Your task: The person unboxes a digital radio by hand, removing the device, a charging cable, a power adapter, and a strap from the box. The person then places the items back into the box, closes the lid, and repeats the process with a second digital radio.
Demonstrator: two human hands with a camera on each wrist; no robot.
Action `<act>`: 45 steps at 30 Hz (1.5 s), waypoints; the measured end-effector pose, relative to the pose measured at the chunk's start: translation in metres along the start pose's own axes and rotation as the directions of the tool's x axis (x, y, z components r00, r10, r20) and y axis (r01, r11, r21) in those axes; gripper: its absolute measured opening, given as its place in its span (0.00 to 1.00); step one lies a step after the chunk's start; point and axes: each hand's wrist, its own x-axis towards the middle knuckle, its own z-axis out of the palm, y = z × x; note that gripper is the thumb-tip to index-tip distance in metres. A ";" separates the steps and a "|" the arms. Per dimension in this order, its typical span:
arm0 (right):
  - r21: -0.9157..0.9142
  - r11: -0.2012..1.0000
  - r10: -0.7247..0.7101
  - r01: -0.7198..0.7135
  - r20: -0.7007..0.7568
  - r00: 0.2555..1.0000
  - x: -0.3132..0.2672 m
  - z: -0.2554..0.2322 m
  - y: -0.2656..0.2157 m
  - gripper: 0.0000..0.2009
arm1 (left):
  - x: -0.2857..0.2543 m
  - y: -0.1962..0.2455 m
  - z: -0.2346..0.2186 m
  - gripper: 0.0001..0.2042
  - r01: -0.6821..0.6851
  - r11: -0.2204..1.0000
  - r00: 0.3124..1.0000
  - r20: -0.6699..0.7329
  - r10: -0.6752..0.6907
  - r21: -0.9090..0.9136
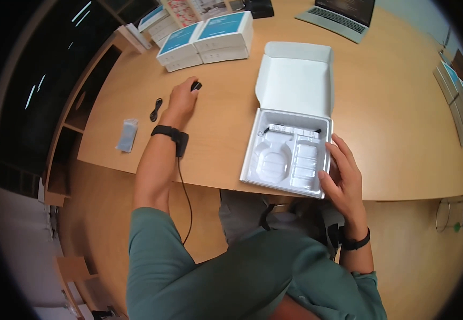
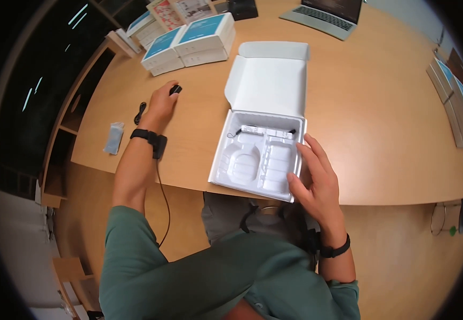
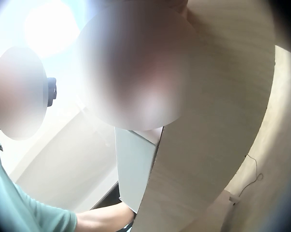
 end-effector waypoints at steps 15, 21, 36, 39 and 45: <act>-0.080 0.996 -0.041 0.040 -0.009 0.999 0.000 0.000 0.002 0.30 | -0.130 0.242 -0.067 0.16 -0.530 0.834 0.734 0.409 0.542 -0.153; -0.006 0.998 -0.058 0.058 -0.019 0.998 -0.002 0.006 0.014 0.31 | -0.133 0.227 -0.052 0.14 -0.617 0.738 0.683 0.280 0.674 -0.273; -0.029 0.999 -0.018 0.017 -0.021 1.000 -0.002 0.005 0.007 0.30 | -0.053 -0.121 -0.043 0.04 0.194 0.929 0.980 -0.099 -0.171 0.316; -0.065 0.997 -0.036 0.034 -0.024 0.999 -0.001 0.004 0.004 0.30 | -0.054 -0.086 -0.059 0.05 0.164 0.919 0.986 -0.069 -0.149 0.359; -0.076 0.996 -0.037 0.038 0.003 0.999 0.001 0.000 0.001 0.29 | -0.068 0.142 -0.073 0.11 -0.178 0.929 0.976 0.064 0.209 -0.325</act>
